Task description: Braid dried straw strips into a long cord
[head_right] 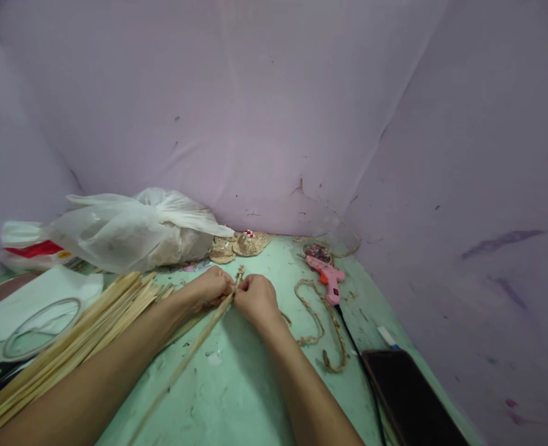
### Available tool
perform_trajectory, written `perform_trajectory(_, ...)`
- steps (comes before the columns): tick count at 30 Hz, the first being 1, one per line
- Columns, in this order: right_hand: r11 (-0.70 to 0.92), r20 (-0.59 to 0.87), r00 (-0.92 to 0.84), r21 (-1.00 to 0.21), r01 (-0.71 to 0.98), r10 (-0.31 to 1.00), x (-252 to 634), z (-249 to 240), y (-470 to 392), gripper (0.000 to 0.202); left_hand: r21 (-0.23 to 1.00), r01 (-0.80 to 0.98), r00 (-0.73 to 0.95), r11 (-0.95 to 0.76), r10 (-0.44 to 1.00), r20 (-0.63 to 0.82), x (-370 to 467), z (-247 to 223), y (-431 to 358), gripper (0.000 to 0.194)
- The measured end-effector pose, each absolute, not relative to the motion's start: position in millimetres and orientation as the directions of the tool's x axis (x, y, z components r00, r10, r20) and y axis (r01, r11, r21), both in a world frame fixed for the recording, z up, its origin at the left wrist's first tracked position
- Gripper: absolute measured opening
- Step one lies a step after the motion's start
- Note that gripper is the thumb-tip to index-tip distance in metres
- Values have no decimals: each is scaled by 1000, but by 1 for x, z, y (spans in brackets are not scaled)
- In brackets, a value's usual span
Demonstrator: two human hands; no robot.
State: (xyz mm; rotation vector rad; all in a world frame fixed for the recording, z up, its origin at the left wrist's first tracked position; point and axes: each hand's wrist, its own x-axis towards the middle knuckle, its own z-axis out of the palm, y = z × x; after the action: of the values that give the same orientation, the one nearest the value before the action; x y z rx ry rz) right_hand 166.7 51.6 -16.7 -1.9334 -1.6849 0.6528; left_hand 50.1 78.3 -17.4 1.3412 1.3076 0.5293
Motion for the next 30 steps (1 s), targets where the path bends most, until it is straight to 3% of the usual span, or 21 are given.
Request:
perform_trajectory(2,-116,-29,131,-674,729,991,163,-15,50,4,922,314,335,225,883,-329,50,-16,78,15)
perform_trajectory(5,-264,-210,163,-813,519,964,158,-15,51,6,938,274,360,210,882,-303,50,-15,77,12)
perform_trajectory(8,-367,-351,109,-866,339,930,159,-17,52,4,936,298,349,188,891,-290,50,-15,76,10)
perform_trajectory(13,-337,-323,97,-890,308,941,165,-23,53,5,896,443,391,-28,905,-165,48,-21,78,14)
perform_trajectory(19,-311,-289,116,-908,282,950,169,-28,53,4,663,655,488,-363,873,-4,43,-18,81,16)
perform_trajectory(24,-272,-256,95,-928,256,962,169,-30,53,2,672,636,548,-379,835,-47,40,-8,82,19)
perform_trajectory(30,-273,-274,24,-944,186,961,170,-23,50,1,686,640,475,-345,880,0,40,-12,84,14)
